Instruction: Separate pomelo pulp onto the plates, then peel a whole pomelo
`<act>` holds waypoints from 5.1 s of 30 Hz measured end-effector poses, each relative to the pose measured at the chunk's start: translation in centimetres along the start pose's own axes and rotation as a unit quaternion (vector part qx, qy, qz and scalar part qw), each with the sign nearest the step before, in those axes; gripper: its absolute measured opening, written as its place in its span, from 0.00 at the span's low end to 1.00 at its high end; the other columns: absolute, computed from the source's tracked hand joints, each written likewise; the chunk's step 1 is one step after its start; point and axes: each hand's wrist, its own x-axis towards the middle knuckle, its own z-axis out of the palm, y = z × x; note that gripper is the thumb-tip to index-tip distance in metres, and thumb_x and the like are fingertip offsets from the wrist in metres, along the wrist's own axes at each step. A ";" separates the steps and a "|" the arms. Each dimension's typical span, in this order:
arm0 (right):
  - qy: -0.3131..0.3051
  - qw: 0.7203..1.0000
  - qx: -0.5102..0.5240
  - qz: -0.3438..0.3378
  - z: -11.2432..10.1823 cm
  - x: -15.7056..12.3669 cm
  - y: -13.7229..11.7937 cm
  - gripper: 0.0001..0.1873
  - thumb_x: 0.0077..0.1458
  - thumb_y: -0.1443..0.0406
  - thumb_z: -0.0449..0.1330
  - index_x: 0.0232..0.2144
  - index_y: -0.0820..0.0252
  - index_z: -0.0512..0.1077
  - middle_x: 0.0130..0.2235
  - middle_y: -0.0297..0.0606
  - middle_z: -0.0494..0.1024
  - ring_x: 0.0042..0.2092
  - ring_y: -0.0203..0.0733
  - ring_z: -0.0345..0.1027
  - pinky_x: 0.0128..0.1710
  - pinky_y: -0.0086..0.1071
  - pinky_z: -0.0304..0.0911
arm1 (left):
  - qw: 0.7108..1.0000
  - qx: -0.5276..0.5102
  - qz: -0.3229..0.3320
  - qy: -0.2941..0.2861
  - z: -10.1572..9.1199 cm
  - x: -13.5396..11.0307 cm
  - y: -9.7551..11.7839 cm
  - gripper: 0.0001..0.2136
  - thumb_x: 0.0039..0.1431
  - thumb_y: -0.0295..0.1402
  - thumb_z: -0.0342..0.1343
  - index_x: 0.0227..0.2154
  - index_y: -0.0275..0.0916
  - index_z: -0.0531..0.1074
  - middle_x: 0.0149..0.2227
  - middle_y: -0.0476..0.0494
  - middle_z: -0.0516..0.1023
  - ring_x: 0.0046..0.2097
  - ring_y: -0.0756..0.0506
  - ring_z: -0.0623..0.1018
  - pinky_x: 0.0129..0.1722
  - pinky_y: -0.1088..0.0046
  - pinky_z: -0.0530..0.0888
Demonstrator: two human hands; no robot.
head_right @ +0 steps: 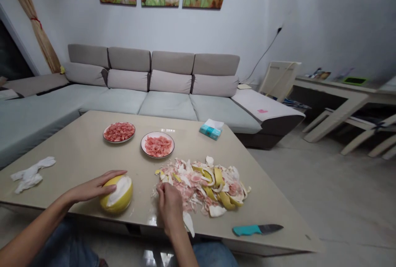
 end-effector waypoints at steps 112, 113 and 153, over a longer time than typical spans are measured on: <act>-0.146 0.974 -0.149 -0.087 3.8 2.0 -5.7 0.18 0.61 0.63 0.55 0.50 0.68 0.68 0.37 0.47 0.80 0.34 0.46 0.75 0.33 0.32 0.65 | 0.977 -0.047 -0.164 0.131 4.2 6.2 0.8 0.13 0.56 0.39 0.50 0.37 0.42 0.77 0.41 0.45 0.79 0.45 0.42 0.76 0.48 0.70 0.69; -0.152 0.969 -0.176 -0.084 4.0 1.9 -6.0 0.18 0.61 0.64 0.54 0.50 0.69 0.68 0.36 0.48 0.80 0.33 0.45 0.75 0.31 0.31 0.64 | 0.977 -0.043 -0.164 0.132 4.3 6.2 0.9 0.13 0.56 0.39 0.51 0.37 0.42 0.77 0.41 0.44 0.79 0.44 0.42 0.76 0.49 0.70 0.69; -0.082 0.996 0.001 -0.035 4.1 2.3 -4.9 0.11 0.55 0.69 0.55 0.34 0.61 0.78 0.30 0.40 0.81 0.30 0.40 0.73 0.30 0.27 0.58 | 0.981 -0.036 -0.105 0.162 4.6 4.6 1.3 0.09 0.58 0.34 0.51 0.35 0.40 0.75 0.38 0.45 0.76 0.44 0.44 0.75 0.48 0.69 0.69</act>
